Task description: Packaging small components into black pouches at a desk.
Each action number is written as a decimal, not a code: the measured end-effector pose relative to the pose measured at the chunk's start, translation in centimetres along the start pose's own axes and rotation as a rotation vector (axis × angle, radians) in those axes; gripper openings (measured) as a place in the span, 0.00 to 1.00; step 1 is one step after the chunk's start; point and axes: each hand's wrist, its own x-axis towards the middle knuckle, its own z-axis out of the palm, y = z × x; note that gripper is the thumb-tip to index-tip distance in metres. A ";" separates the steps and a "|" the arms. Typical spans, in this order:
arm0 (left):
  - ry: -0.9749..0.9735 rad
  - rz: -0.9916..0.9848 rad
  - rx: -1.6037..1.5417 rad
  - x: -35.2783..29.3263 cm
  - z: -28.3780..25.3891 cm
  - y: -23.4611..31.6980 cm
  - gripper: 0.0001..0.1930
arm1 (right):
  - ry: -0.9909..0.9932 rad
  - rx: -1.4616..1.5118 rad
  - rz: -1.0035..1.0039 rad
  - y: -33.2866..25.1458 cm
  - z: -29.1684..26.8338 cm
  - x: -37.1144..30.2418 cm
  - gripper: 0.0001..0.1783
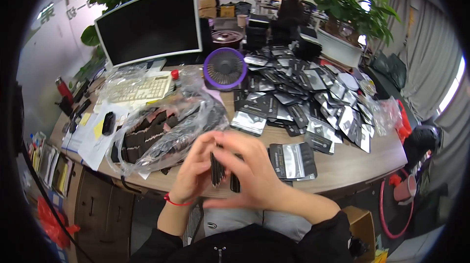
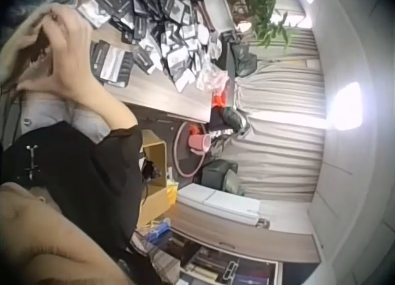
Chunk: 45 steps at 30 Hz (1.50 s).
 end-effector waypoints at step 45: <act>0.012 -0.222 -0.163 4.1 -2.6 -6.4 0.10 | -0.499 -0.446 0.491 4.5 -6.8 -14.3 0.17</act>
